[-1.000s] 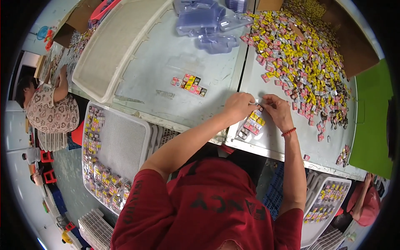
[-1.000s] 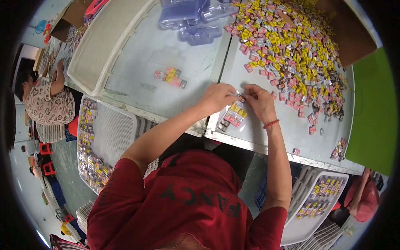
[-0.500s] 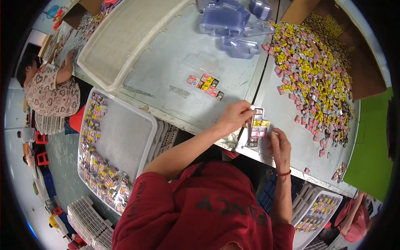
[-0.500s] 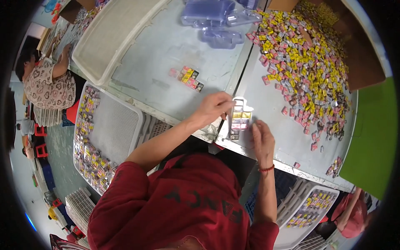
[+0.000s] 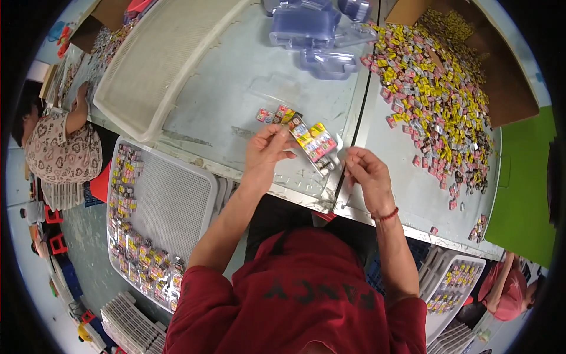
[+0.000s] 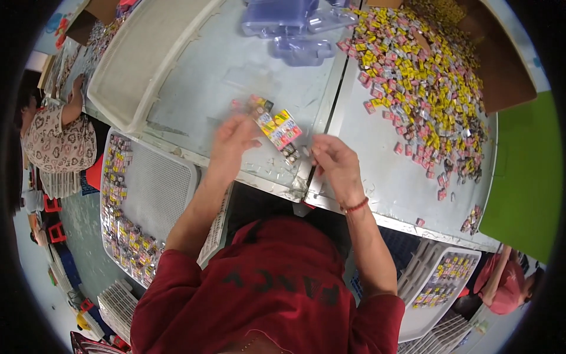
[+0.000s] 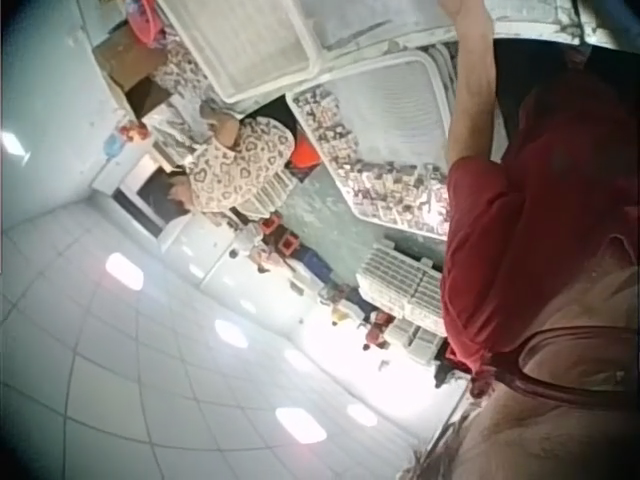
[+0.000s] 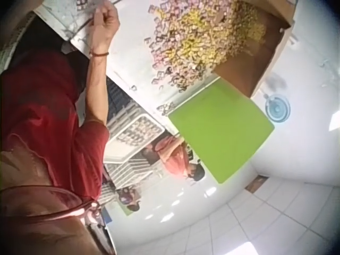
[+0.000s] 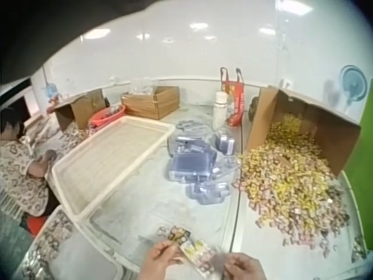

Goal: Sorting and arranging small colorful toy blocks into groups of nine and packaging them into plastic bags.

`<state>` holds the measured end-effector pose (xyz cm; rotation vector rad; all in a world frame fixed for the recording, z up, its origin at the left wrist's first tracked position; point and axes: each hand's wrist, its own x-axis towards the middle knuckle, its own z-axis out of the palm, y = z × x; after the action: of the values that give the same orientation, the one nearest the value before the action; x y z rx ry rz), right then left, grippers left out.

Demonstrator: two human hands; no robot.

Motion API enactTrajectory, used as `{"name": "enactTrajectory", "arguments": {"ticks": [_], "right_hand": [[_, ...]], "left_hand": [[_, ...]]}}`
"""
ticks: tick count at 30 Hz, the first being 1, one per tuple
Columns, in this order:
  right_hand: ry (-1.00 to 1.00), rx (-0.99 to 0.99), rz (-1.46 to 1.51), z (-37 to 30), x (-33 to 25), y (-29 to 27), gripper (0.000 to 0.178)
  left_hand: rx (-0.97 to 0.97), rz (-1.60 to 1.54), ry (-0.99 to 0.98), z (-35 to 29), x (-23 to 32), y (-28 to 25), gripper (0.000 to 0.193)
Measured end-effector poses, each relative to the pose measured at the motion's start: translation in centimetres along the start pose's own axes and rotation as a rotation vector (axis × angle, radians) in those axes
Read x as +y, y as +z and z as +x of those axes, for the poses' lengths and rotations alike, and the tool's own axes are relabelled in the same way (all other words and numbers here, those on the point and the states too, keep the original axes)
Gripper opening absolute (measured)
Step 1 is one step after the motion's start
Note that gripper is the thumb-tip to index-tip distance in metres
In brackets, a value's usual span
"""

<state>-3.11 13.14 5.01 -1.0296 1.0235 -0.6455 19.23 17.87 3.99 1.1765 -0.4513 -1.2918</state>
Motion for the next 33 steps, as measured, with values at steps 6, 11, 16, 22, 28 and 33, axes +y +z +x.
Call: {"name": "enactTrajectory", "arguments": {"ticks": [6,11,16,22,28,33], "right_hand": [[-0.126,0.004,-0.165,3.6,-1.3,3.0,0.025],[0.022,-0.082,-0.047,1.9,-0.7,4.5,0.033],[0.062,-0.063,0.144,1.6,1.5,5.6,0.023],[0.094,-0.082,-0.020,3.7,1.2,6.1,0.022],[-0.019,-0.004,-0.236,7.2,-0.1,6.6,0.021],[-0.109,0.090,-0.496,7.9,1.3,6.6,0.019]], "left_hand": [[0.108,-0.091,0.087,0.9,-0.1,-4.0,0.018],[0.083,-0.212,0.054,0.8,-0.1,-4.5,0.017],[0.126,-0.234,0.054,-0.5,-0.9,-4.6,0.017],[0.221,-0.083,0.071,-1.5,-1.3,-5.9,0.019],[0.230,0.083,0.007,1.2,1.1,-5.9,0.019],[0.210,0.188,-0.045,2.7,0.9,-6.4,0.023]]}}
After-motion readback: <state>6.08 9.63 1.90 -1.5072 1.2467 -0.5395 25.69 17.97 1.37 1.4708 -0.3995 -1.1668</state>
